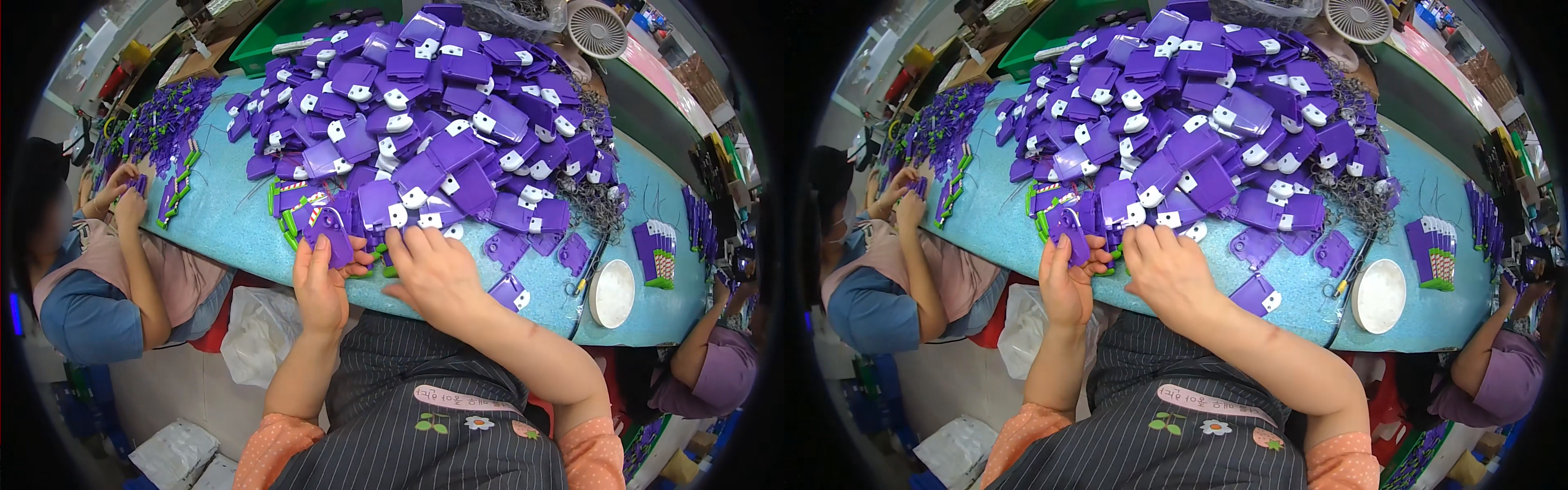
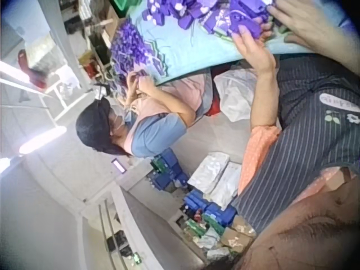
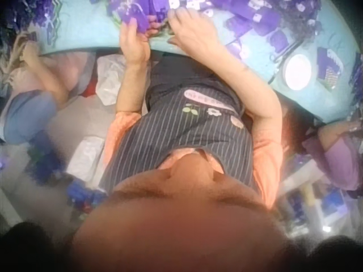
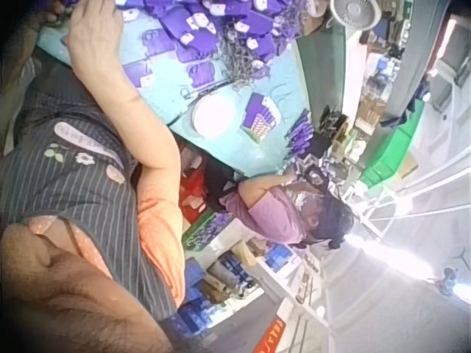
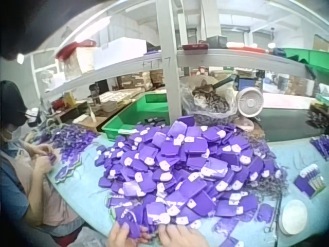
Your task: The person assembles purple plastic components by hand at a workbench. They pick up a purple plastic piece, insert a small white part, and attach a green piece to the bottom. The person repeats this process continuously, placing finished units on the table.
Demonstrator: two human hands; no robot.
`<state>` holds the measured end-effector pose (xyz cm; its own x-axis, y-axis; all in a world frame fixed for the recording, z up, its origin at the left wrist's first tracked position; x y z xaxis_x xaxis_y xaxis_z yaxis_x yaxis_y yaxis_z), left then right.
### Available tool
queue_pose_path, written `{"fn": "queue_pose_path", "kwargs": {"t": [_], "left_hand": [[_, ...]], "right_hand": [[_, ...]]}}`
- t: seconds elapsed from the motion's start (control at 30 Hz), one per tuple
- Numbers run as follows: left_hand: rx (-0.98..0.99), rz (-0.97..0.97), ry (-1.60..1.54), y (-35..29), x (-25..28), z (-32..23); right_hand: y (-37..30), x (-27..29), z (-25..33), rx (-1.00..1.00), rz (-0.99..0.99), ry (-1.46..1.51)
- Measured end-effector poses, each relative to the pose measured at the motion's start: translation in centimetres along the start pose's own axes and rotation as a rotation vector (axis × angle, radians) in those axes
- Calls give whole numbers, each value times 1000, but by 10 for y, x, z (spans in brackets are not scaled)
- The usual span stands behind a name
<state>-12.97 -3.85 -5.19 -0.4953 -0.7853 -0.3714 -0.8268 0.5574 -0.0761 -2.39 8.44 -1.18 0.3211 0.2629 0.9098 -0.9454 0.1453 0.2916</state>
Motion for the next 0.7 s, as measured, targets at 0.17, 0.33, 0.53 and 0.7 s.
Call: {"fn": "queue_pose_path", "kwargs": {"t": [0.17,0.33,0.53,0.7], "left_hand": [[33,-29,43,4,0,-2],[34,-42,78,7,-1,1],[80,275,127,-38,-35,-9],[382,442,-299,-64,-95,26]], "right_hand": [[-8,-1,-6,181,-67,-115],[-53,59,-31,-100,-207,458],[-117,68,-34,-514,-731,1891],[-127,24,-7,-731,-571,2069]]}}
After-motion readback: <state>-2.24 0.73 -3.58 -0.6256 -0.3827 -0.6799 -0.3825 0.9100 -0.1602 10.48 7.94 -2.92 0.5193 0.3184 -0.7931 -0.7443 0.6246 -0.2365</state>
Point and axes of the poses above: each hand's wrist, its own y-axis towards the middle knuckle, its own x-axis out of the back of the hand, z = x × y, the point moved 2 cm from there along y, towards the middle knuckle, and after that the axes turned 4 degrees about y, right-handed, at the moved point
